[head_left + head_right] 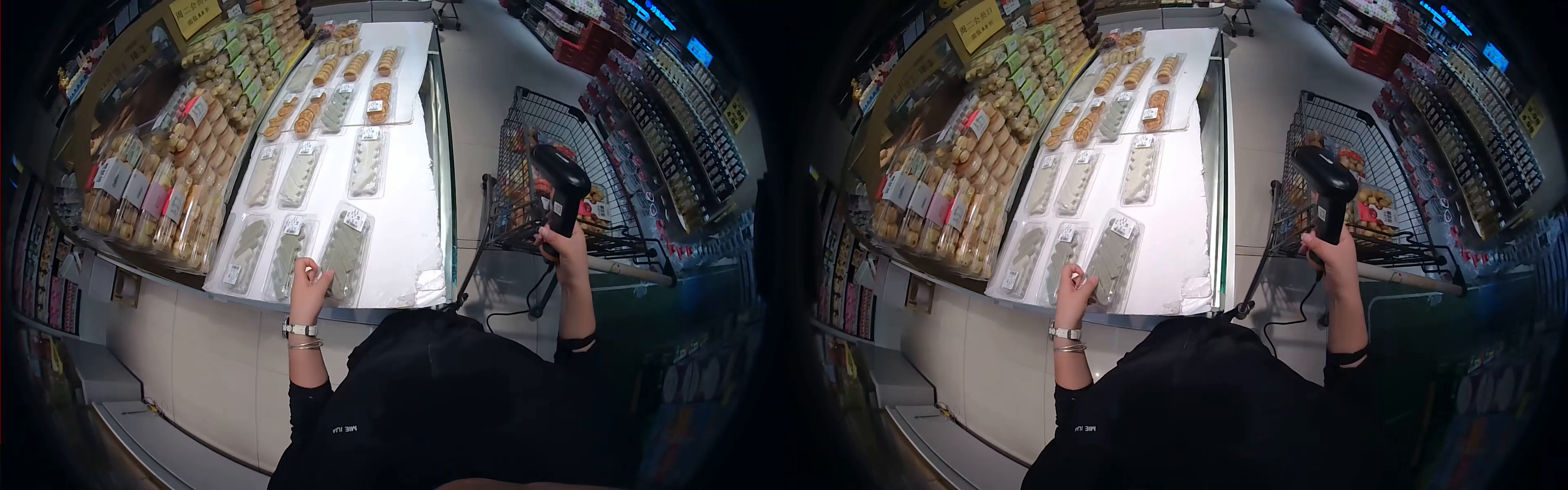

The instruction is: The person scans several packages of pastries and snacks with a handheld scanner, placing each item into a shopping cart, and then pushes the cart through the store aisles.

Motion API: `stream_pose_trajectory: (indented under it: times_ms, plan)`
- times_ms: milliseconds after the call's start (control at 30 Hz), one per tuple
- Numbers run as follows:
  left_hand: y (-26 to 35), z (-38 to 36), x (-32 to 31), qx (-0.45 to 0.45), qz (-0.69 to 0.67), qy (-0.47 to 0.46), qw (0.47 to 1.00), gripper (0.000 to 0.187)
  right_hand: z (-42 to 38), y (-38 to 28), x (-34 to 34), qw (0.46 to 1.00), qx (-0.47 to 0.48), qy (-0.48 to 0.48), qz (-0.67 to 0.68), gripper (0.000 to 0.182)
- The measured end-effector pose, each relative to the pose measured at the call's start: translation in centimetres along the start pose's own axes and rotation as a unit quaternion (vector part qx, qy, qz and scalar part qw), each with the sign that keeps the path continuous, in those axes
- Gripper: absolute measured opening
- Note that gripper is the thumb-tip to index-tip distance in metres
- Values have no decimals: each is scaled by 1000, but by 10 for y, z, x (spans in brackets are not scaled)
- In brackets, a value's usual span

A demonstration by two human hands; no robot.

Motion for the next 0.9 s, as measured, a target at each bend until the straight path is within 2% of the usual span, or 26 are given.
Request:
stream_pose_trajectory:
  times_ms: [100,167,233,300,367,400,433,467,567,633,700,733,767,833,900]
  plan:
    - [12,-18,-1,-7,-66,-6,998,26,-6,-6,-47,997,29,-61,28,30]
    - [29,-32,-12,7,-81,-38,996,28,-2,10,-79,985,-35,-163,39,39]
    - [45,-46,-22,13,-109,-66,992,27,-2,27,-110,970,-83,-220,54,51]
    - [56,-54,-36,18,-135,-95,986,27,-11,44,-133,940,-153,-275,131,60]
    - [66,-67,-61,5,-198,-166,966,24,-16,66,-132,920,-213,-274,184,49]
    - [68,-74,-68,17,-218,-180,959,23,-20,64,-130,914,-213,-277,204,48]
    - [67,-77,-71,15,-226,-164,960,23,-22,56,-131,909,-214,-280,223,46]
    - [65,-81,-76,12,-242,-159,957,23,-25,39,-126,921,-188,-264,217,37]
    - [70,-89,-77,9,-277,-141,950,27,-19,43,-122,901,-211,-315,213,36]
    - [69,-96,-77,2,-298,-117,947,33,-12,33,-123,916,-192,-300,185,32]
    - [72,-107,-77,-6,-346,-81,935,38,-7,23,-126,937,-143,-286,139,39]
    - [75,-116,-78,-21,-382,-58,922,43,-6,25,-123,944,-152,-265,124,51]
    - [73,-128,-87,-17,-390,-43,919,43,-12,23,-125,940,-161,-276,115,51]
    - [85,-146,-89,-89,-456,41,884,51,-15,12,-129,947,-124,-265,133,64]
    - [89,-160,-101,-101,-480,70,869,52,-17,10,-129,945,-116,-275,136,69]
Point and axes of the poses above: each hand's wrist, its own z-axis towards the middle knuckle, its own x-axis out of the back of the hand, y = z × x, the point moved 9 cm from there along z, towards the middle knuckle, and after that the axes turned 3 degrees about x, right-handed, at the moved point
